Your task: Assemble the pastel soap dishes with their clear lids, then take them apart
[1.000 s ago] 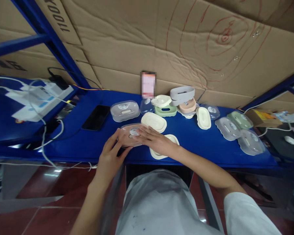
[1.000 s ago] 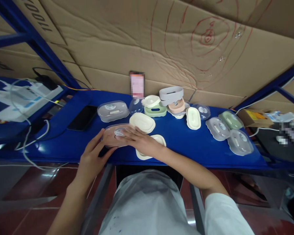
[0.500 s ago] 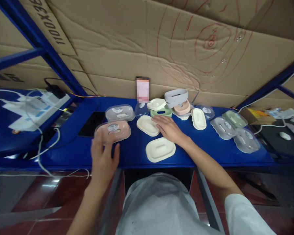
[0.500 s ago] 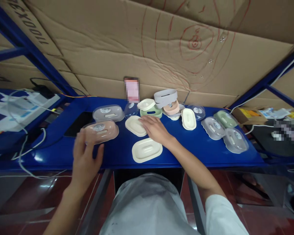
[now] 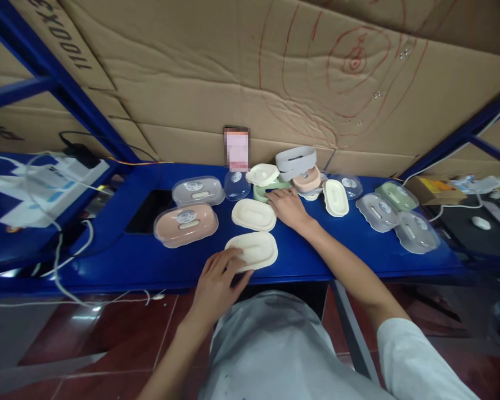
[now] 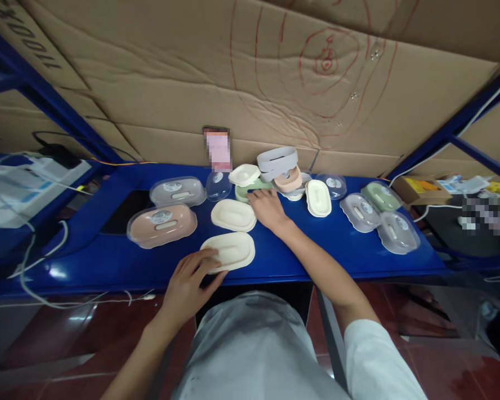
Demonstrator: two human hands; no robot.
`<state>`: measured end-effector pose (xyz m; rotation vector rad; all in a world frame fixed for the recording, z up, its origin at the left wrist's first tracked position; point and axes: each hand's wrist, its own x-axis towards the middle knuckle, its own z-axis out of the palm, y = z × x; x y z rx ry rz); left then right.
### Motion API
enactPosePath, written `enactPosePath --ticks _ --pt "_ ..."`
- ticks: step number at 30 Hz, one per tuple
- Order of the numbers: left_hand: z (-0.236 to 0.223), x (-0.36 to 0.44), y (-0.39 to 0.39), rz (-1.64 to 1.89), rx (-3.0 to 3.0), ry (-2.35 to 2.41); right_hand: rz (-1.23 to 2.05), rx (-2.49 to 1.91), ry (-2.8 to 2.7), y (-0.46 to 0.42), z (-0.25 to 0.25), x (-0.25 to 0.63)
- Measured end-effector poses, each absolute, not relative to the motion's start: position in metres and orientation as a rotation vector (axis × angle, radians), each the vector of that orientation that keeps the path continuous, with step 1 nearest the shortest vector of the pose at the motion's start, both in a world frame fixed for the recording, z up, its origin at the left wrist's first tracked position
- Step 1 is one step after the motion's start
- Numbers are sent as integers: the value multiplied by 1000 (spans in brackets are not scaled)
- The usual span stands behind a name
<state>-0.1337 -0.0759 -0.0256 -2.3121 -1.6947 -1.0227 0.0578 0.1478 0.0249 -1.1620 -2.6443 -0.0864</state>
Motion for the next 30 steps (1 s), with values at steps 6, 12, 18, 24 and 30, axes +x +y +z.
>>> enactPosePath --ticks 6,12,18,24,30 --pt "-27 -140 -73 -1084 -2330 -1699 31 -999 -2609 119 32 51" --pt "-24 -150 -78 -1109 -2467 -1644 392 -411 -2825 112 19 38" --pt "-24 -164 -83 -1088 -2423 -1660 256 -436 -2862 119 17 69" --pt "-29 -162 -74 -974 -2130 -1802 -86 -636 -2846 91 9 120" --pt "-16 -127 -53 -857 -2164 -1687 282 -545 -2743 70 19 144"
